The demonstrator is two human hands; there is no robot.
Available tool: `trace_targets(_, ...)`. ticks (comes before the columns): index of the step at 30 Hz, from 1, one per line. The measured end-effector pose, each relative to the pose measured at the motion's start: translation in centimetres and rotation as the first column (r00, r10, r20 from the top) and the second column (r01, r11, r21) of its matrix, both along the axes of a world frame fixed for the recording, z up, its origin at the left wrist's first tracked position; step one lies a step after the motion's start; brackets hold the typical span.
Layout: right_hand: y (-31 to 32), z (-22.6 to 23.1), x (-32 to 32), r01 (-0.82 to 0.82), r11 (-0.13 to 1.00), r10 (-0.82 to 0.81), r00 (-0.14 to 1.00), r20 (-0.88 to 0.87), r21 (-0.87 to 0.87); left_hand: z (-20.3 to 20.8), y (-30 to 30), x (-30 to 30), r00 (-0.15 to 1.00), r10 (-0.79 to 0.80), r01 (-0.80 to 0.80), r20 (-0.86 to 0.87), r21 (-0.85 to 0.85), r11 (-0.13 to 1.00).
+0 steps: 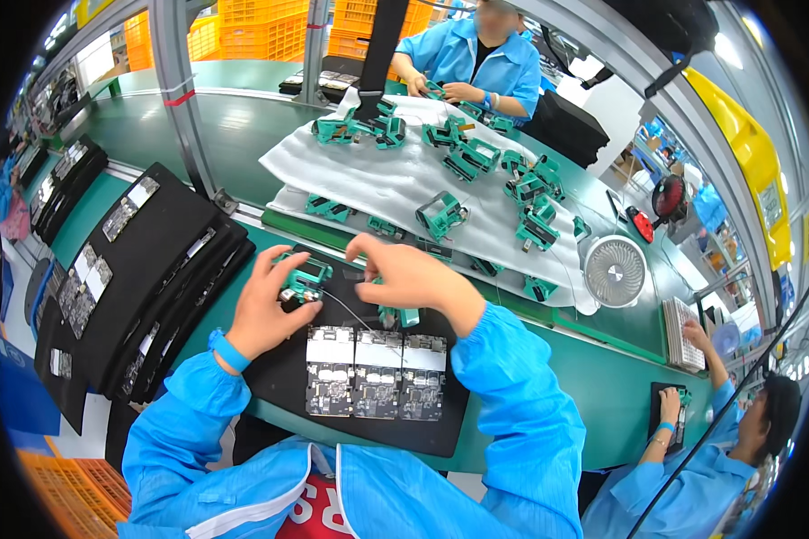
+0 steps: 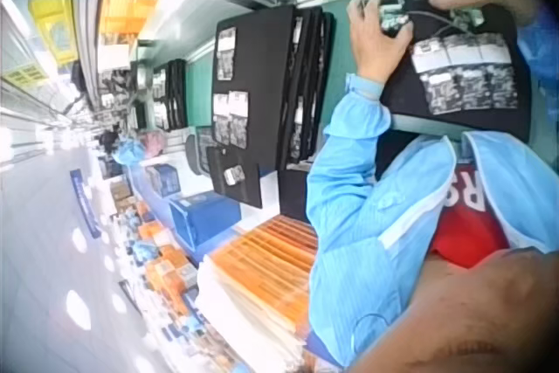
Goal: Assemble electronic circuit boards into protective green plastic housings on a production line.
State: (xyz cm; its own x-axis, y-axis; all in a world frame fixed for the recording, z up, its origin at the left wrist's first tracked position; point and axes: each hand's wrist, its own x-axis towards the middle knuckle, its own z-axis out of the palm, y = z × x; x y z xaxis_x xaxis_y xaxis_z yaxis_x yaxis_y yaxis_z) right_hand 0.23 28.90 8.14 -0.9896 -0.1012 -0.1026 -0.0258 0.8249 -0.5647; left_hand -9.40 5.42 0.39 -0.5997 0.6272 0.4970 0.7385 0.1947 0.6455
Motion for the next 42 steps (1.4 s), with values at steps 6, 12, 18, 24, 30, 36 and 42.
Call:
trace_targets(6, -1.9, -5.4, -4.2, -0.025, 0.999, 0.012, 0.907, -0.42, -0.024, -1.4, 1.3, -1.5, 0.979, 0.005, -0.038, -0.205, -0.154, 0.987)
trace_targets(12, -2.1, -6.8, -5.6, 0.081, 0.996, -0.027, 0.644, -0.765, 0.034, -2.0, -0.2, -2.0, 0.97, 0.026, -0.111, -0.242, -0.348, 0.931)
trace_targets(18, 6.1, -5.0, 0.1, 0.642, 0.697, -0.259, 0.642, -0.722, 0.321, 2.3, 2.1, -0.9, 0.954, -0.18, 0.109, -0.241, -0.281, 0.954)
trace_targets(24, 8.4, -5.5, 1.9, 0.606, 0.713, -0.28, 0.708, -0.648, 0.354, 1.9, 7.0, 0.8, 0.83, -0.484, 0.341, -0.276, -0.435, 0.833)
trace_targets(30, 4.3, -0.8, 6.5, 0.531, 0.847, -0.34, 0.486, -0.805, -0.037, 0.3, 8.0, -0.4, 0.853, -0.434, 0.305, -0.289, -0.399, 0.865)
trace_targets(36, 1.7, -4.5, 8.5, 0.667, 0.707, -0.466, 0.69, -0.554, 0.235, 0.7, 8.3, -0.9, 0.823, -0.23, 0.03, -0.519, -0.365, 0.931)
trace_targets(42, 0.0, -7.9, 8.1, 0.584, 0.702, -0.483, 0.811, -0.33, 0.407, 2.1, 9.1, 0.3, 0.865, -0.329, 0.226, -0.378, -0.29, 0.93)
